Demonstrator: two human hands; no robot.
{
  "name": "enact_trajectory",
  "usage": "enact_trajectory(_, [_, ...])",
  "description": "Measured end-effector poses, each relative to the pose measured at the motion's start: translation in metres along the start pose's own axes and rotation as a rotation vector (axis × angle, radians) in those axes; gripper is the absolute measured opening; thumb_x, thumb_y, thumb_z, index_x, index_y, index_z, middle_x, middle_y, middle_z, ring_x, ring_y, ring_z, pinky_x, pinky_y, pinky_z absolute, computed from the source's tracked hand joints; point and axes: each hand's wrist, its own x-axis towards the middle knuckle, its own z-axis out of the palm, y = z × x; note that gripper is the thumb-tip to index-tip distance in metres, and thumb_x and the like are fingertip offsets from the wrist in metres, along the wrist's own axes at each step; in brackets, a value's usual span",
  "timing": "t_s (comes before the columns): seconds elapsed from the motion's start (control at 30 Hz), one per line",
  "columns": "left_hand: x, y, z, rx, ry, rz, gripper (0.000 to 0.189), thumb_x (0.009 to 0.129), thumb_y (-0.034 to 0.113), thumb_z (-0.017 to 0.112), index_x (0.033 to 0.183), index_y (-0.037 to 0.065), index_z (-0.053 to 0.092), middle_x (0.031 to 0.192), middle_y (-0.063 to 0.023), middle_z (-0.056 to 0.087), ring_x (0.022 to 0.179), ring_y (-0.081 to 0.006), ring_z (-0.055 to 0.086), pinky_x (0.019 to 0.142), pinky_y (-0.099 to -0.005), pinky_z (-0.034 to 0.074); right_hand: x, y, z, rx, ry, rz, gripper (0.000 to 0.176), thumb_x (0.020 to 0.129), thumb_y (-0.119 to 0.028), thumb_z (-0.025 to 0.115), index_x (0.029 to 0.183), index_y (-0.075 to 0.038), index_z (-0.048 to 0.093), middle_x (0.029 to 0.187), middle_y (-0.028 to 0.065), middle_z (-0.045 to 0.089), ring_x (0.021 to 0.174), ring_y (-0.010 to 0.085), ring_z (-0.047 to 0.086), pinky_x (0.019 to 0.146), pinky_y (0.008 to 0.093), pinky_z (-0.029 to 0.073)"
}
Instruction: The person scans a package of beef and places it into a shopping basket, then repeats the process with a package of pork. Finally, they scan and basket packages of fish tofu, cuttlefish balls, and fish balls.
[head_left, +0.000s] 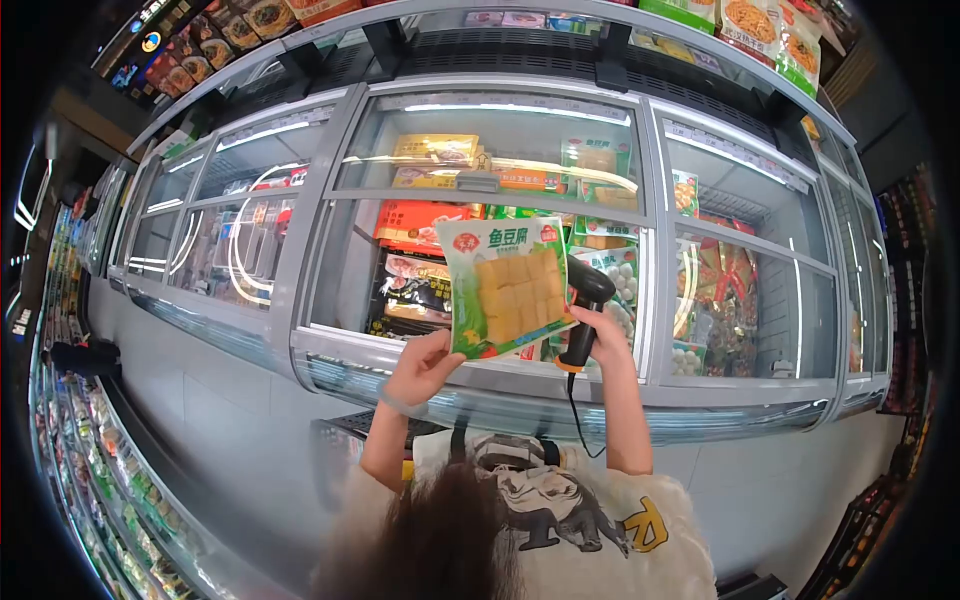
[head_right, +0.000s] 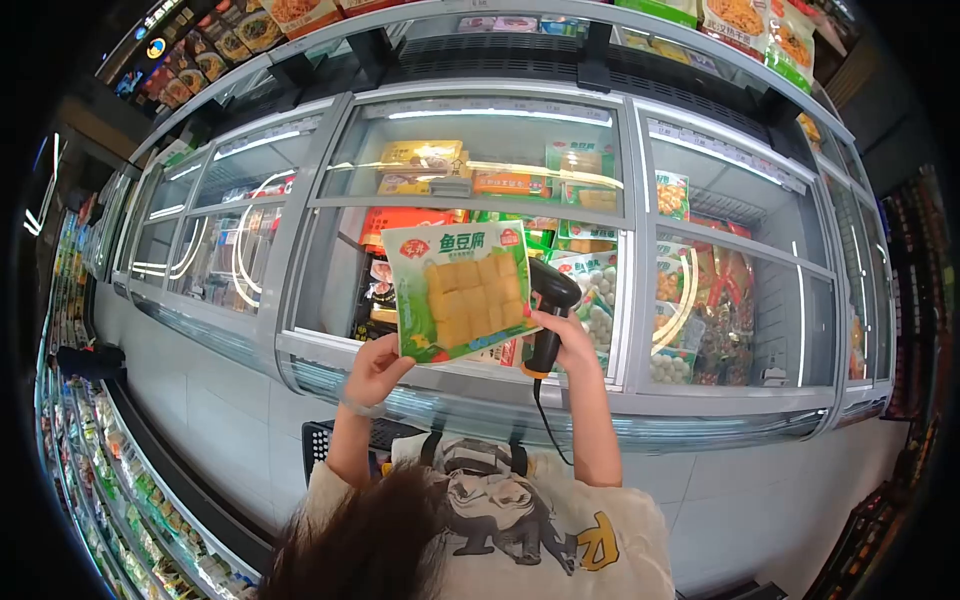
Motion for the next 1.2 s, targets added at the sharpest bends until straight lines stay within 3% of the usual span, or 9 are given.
enact_trajectory(0.27, [0.008, -0.018, -0.008, -0.095, 0.068, 0.034, 0.003, 0.08, 0.002, 0.051, 0.082, 0.0, 0.052, 0.073, 0.0016, 0.045, 0.066, -0.0037, 0.039, 0.06, -0.018, 0.033, -0.044, -0.009, 0.012, 0.131, -0.064, -0.569, 0.058, 0.06, 0.0, 0.06, 0.115, -0.003, 0.039, 0.105, 0.0097, 0.049, 0.095, 0.02, 0.051, 0.083, 0.0324, 0.041])
enact_trajectory(0.4, [0.025, -0.025, 0.005, -0.196, 0.112, 0.057, 0.011, 0.081, 0.0, 0.048, 0.092, 0.0, 0.047, 0.087, -0.0021, 0.054, 0.083, -0.0065, 0.048, 0.072, -0.0205, 0.038, -0.065, -0.033, 0.039, 0.13, 0.122, -0.718, 0.054, 0.059, 0.004, 0.056, 0.11, -0.001, 0.039, 0.098, 0.0094, 0.048, 0.086, 0.0189, 0.05, 0.078, 0.0299, 0.041])
enact_trajectory(0.43, [0.03, -0.026, 0.006, -0.247, 0.085, 0.051, 0.035, 0.078, 0.005, 0.054, 0.11, 0.002, 0.039, 0.111, -0.0106, 0.046, 0.103, -0.0148, 0.043, 0.083, -0.0266, 0.036, -0.072, -0.041, 0.051, 0.132, 0.151, -0.737, 0.053, 0.059, 0.005, 0.054, 0.109, -0.001, 0.04, 0.094, 0.0084, 0.046, 0.082, 0.0175, 0.05, 0.075, 0.029, 0.041])
enact_trajectory(0.53, [0.038, -0.003, 0.036, 0.073, 0.298, 0.286, 0.068, 0.071, 0.019, 0.064, 0.125, 0.005, 0.026, 0.127, -0.0193, 0.026, 0.118, -0.0287, 0.029, 0.089, -0.0432, 0.03, -0.069, -0.053, 0.054, 0.156, 0.201, -0.722, 0.052, 0.059, 0.006, 0.052, 0.109, -0.001, 0.04, 0.09, 0.0074, 0.045, 0.08, 0.0163, 0.049, 0.073, 0.028, 0.042])
enact_trajectory(0.63, [0.035, 0.014, 0.062, 1.107, 0.323, 0.385, 0.085, 0.064, 0.022, 0.064, 0.131, 0.007, 0.014, 0.131, -0.0258, 0.006, 0.122, -0.0372, 0.016, 0.087, -0.0549, 0.025, -0.061, -0.051, 0.06, 0.051, 0.215, -0.63, 0.042, 0.06, 0.006, 0.053, 0.1, -0.001, 0.043, 0.082, 0.0053, 0.046, 0.074, 0.0133, 0.049, 0.066, 0.0256, 0.041])
enact_trajectory(0.73, [0.038, -0.01, 0.085, 1.045, 0.242, 0.378, 0.089, 0.058, 0.025, 0.064, 0.131, 0.007, 0.015, 0.131, -0.0285, 0.004, 0.122, -0.0425, 0.008, 0.085, -0.0643, 0.013, -0.059, -0.045, 0.076, -0.071, 0.22, -0.626, 0.028, 0.061, 0.006, 0.053, 0.087, -0.002, 0.046, 0.072, 0.0028, 0.048, 0.065, 0.0108, 0.049, 0.06, 0.0233, 0.039])
enact_trajectory(0.9, [0.019, -0.025, 0.1, 0.726, 0.127, 0.273, 0.089, 0.058, 0.014, 0.061, 0.129, 0.001, 0.008, 0.129, -0.0325, 0.003, 0.12, -0.0478, 0.006, 0.095, -0.0483, 0.018, -0.048, -0.027, 0.074, -0.251, 0.258, -0.608, 0.018, 0.062, 0.002, 0.055, 0.079, -0.001, 0.051, 0.069, 0.0014, 0.05, 0.063, 0.0089, 0.048, 0.058, 0.0224, 0.038])
enact_trajectory(1.0, [0.023, -0.048, 0.113, 0.868, 0.472, 0.358, 0.086, 0.056, 0.014, 0.066, 0.128, 0.004, 0.02, 0.129, -0.0306, 0.013, 0.117, -0.0462, 0.02, 0.09, -0.0486, 0.027, -0.046, -0.019, 0.083, -0.25, 0.272, -0.587, 0.017, 0.062, 0.0, 0.056, 0.079, -0.001, 0.052, 0.068, 0.0016, 0.051, 0.062, 0.0085, 0.048, 0.058, 0.0224, 0.038])
enact_trajectory(1.2, [0.042, -0.048, 0.083, 0.666, 0.648, 0.405, 0.074, 0.056, 0.008, 0.067, 0.122, -0.001, 0.033, 0.118, -0.0235, 0.041, 0.098, -0.0349, 0.049, 0.075, -0.0351, 0.044, -0.07, -0.008, 0.112, -0.379, 0.273, -0.709, 0.017, 0.066, 0.001, 0.054, 0.083, 0.0, 0.052, 0.071, 0.0025, 0.052, 0.063, 0.0076, 0.048, 0.057, 0.0211, 0.038])
